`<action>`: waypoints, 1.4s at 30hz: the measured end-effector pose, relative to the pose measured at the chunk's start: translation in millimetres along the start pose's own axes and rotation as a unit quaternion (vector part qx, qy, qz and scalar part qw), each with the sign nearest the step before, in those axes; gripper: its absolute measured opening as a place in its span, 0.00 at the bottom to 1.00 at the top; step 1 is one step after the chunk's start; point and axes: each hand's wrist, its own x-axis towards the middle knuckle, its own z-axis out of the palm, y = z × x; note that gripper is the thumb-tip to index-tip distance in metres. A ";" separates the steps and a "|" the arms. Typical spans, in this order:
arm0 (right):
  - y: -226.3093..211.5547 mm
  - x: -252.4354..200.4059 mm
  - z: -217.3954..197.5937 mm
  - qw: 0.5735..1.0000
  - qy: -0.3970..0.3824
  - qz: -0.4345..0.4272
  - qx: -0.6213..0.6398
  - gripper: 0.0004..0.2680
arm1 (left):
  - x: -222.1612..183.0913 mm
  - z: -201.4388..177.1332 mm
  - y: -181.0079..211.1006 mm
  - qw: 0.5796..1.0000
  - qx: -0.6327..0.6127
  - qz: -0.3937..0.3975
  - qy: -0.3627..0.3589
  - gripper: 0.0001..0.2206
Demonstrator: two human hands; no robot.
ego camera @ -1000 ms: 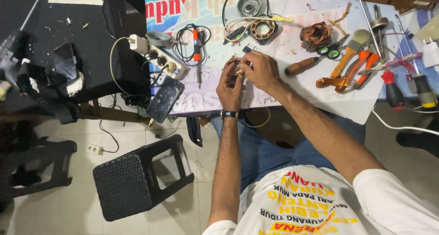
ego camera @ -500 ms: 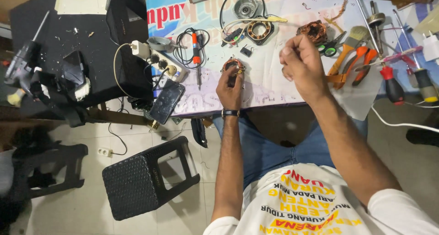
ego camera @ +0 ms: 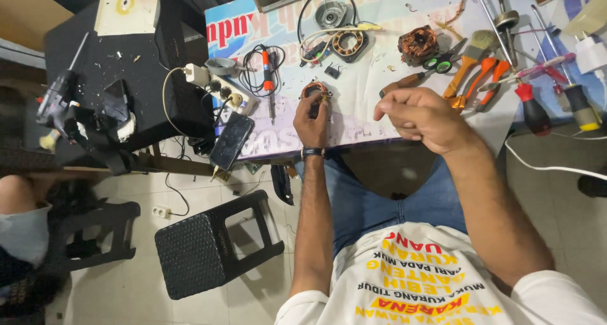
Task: The person winds enameled copper wire around a motor stator core, holding the stator with one hand while pulling and looping wire around its teeth with the other, gradually building up wire turns on the component.
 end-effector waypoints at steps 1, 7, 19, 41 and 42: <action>-5.0 -7.0 -3.2 0.995 0.011 -0.025 0.097 0.07 | -0.1 -0.1 3.4 1.000 -0.005 -0.004 -0.001 0.10; 3.5 -40.5 -28.0 0.945 -0.053 -0.048 0.320 0.11 | 0.6 -1.1 8.1 1.000 0.012 0.020 -0.013 0.10; -1.4 -62.2 -24.4 0.891 -0.109 -0.054 0.438 0.12 | -2.1 2.7 12.0 0.999 0.000 0.025 -0.044 0.11; 21.7 -69.9 -29.0 0.915 -0.068 -0.067 0.391 0.11 | 2.8 3.3 -9.7 0.997 0.042 0.050 -0.048 0.11; 21.9 -71.1 -26.8 0.914 -0.071 -0.062 0.394 0.11 | 2.6 4.7 -12.2 0.997 0.043 0.052 -0.040 0.10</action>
